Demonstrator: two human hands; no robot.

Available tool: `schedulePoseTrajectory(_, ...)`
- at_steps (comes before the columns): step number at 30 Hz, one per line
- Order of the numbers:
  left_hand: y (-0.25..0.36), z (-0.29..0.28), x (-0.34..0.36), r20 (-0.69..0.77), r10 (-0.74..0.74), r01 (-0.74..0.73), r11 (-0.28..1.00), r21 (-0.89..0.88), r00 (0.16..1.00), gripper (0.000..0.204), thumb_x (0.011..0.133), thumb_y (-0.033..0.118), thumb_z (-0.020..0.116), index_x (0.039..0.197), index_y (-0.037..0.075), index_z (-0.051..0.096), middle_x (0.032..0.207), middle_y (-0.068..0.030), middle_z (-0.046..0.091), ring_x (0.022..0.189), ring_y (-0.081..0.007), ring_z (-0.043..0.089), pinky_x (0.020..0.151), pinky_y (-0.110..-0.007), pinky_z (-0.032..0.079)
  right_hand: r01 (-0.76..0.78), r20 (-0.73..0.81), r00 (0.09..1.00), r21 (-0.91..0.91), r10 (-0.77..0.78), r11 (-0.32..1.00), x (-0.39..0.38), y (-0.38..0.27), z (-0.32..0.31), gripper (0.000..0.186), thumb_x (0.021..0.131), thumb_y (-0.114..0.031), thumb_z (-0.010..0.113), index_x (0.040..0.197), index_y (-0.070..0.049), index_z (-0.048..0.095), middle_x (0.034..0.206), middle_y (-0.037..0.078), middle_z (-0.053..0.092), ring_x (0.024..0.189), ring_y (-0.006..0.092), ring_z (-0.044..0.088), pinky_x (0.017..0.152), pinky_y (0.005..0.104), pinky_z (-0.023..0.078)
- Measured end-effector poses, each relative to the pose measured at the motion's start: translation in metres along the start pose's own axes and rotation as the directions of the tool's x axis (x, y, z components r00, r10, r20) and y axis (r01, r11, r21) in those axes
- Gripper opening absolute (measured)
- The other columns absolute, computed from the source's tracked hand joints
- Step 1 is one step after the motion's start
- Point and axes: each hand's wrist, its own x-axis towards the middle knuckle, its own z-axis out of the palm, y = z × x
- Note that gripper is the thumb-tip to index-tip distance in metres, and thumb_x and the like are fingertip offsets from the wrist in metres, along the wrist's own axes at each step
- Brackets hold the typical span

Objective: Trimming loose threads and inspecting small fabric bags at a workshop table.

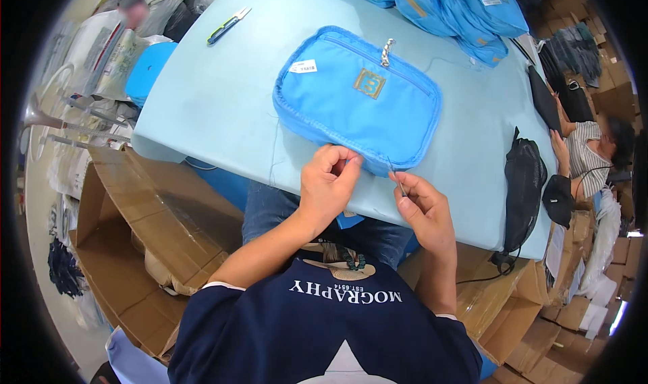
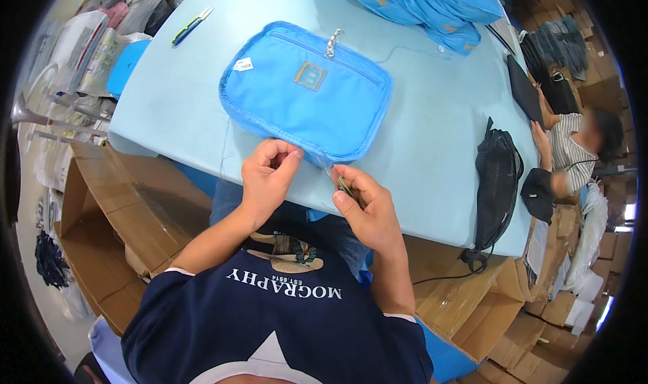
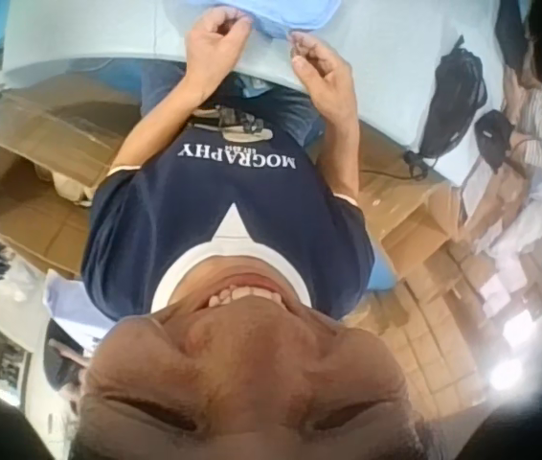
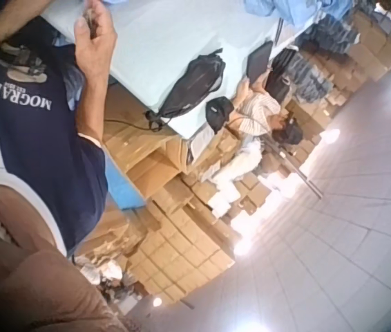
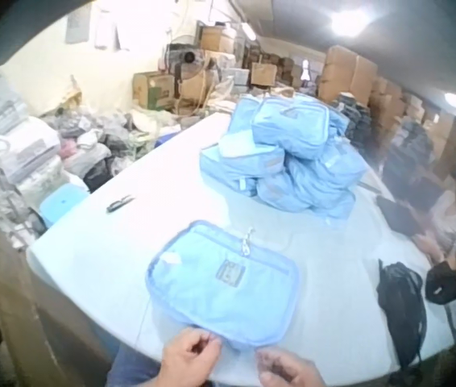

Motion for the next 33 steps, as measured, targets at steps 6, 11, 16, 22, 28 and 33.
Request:
schedulePoseTrajectory(6, 0.003, -0.018, -0.002, 0.099, -0.003, 0.011, 0.996, -0.085, 0.995, 0.003, 0.079, 0.004, 0.066, 0.078, 0.001, 0.064, 0.064, 0.0005, 0.047, 0.059, -0.0067, 0.042, 0.053, -0.022, 0.035, -0.130, -0.044, 0.991, -0.221, 0.123, 0.967, 0.001, 0.003, 0.009, 0.027, 0.088, -0.010, 0.058, 0.109, 0.007, 0.058, 0.082, 0.001, 0.058, 0.073, 0.0056, 0.049, 0.063, 0.0214, 0.041)
schedulePoseTrajectory(11, 0.004, -0.028, -0.001, 0.153, 0.052, -0.039, 0.996, -0.084, 0.987, 0.003, 0.077, 0.003, 0.068, 0.077, 0.002, 0.065, 0.063, 0.0014, 0.046, 0.059, -0.0061, 0.041, 0.053, -0.022, 0.034, -0.174, -0.060, 0.985, -0.256, 0.164, 0.951, 0.010, -0.007, 0.017, 0.026, 0.090, -0.015, 0.056, 0.104, 0.006, 0.062, 0.073, 0.001, 0.057, 0.067, 0.0061, 0.049, 0.059, 0.0229, 0.041)
schedulePoseTrajectory(16, 0.005, -0.035, -0.001, 0.181, 0.038, -0.014, 0.991, -0.133, 0.983, 0.004, 0.077, 0.004, 0.069, 0.077, 0.002, 0.065, 0.064, 0.0017, 0.046, 0.059, -0.0062, 0.041, 0.052, -0.022, 0.034, -0.255, 0.011, 0.964, -0.241, 0.265, 0.937, 0.017, -0.007, 0.017, 0.025, 0.092, -0.014, 0.051, 0.105, 0.004, 0.063, 0.068, -0.001, 0.054, 0.053, 0.0051, 0.043, 0.048, 0.0196, 0.033)
schedulePoseTrajectory(22, 0.004, -0.041, -0.002, 0.207, 0.061, -0.034, 0.991, -0.129, 0.976, 0.004, 0.078, 0.005, 0.069, 0.077, 0.002, 0.066, 0.064, 0.0015, 0.047, 0.058, -0.0063, 0.042, 0.052, -0.022, 0.034, -0.268, 0.029, 0.960, -0.181, 0.278, 0.946, 0.018, -0.005, 0.025, 0.025, 0.093, -0.014, 0.051, 0.103, 0.005, 0.063, 0.068, 0.000, 0.054, 0.052, 0.0050, 0.041, 0.046, 0.0201, 0.032)
schedulePoseTrajectory(28, 0.003, -0.040, -0.002, 0.197, 0.075, -0.049, 0.990, -0.133, 0.978, 0.003, 0.077, 0.005, 0.068, 0.077, 0.003, 0.066, 0.063, 0.0007, 0.048, 0.057, -0.0072, 0.043, 0.051, -0.023, 0.034, -0.218, 0.006, 0.975, -0.181, 0.223, 0.959, 0.018, -0.001, 0.027, 0.024, 0.092, -0.012, 0.052, 0.105, 0.006, 0.063, 0.068, -0.001, 0.052, 0.051, 0.0028, 0.036, 0.045, 0.0187, 0.027)
schedulePoseTrajectory(33, 0.005, -0.047, -0.004, 0.361, 0.207, -0.198, 0.978, -0.061, 0.909, 0.003, 0.077, 0.005, 0.067, 0.075, 0.003, 0.066, 0.061, -0.0035, 0.051, 0.053, -0.0105, 0.046, 0.048, -0.025, 0.035, -0.199, -0.029, 0.980, -0.162, 0.197, 0.967, 0.019, -0.002, 0.027, 0.024, 0.092, -0.012, 0.052, 0.105, 0.005, 0.063, 0.068, -0.002, 0.052, 0.053, 0.0023, 0.036, 0.046, 0.0191, 0.027)
